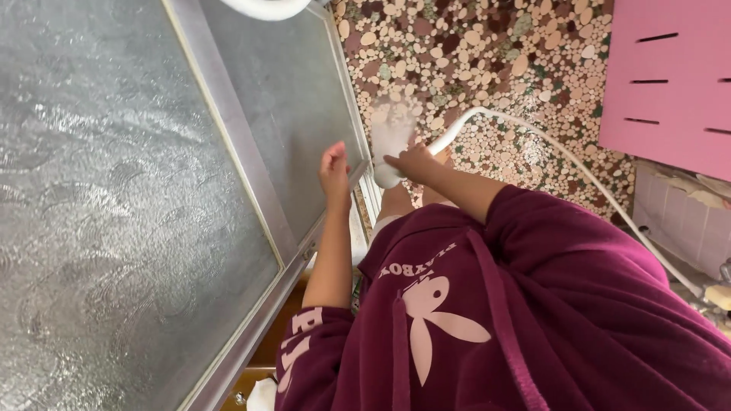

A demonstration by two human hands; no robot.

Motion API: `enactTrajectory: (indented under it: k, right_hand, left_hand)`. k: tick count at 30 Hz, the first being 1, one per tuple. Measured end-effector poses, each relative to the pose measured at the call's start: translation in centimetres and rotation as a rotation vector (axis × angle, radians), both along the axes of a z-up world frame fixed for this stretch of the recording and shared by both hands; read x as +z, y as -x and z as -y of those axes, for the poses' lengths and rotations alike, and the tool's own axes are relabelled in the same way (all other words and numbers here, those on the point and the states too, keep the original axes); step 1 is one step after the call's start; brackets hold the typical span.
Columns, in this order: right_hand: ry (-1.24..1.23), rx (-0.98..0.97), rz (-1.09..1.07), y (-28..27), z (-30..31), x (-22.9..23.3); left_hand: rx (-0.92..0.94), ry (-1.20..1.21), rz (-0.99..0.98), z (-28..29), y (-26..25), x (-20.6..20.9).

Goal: Rinsing the bathroom floor and bath mat with a shower head and handling laundry.

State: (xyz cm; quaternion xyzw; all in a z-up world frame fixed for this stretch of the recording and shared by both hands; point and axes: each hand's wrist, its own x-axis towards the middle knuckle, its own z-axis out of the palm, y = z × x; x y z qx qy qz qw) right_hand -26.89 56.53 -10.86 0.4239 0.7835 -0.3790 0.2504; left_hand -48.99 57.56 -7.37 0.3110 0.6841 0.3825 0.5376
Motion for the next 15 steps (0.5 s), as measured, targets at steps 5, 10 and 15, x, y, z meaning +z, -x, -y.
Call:
enactTrajectory:
  k: [5,10,15]
  right_hand:
    - [-0.138,-0.131,-0.11,2.8,-0.7,-4.0]
    - [-0.213,-0.084,0.005,2.1,-3.6,-1.3]
    - [-0.097,-0.242,0.041,0.1,-6.4,-0.9]
  left_hand:
    - [-0.083,0.033,-0.063,3.0,1.5,1.7]
    - [-0.043,0.096,-0.035,3.6,2.4,2.1]
    - [-0.05,0.087,-0.02,3.2,2.1,2.1]
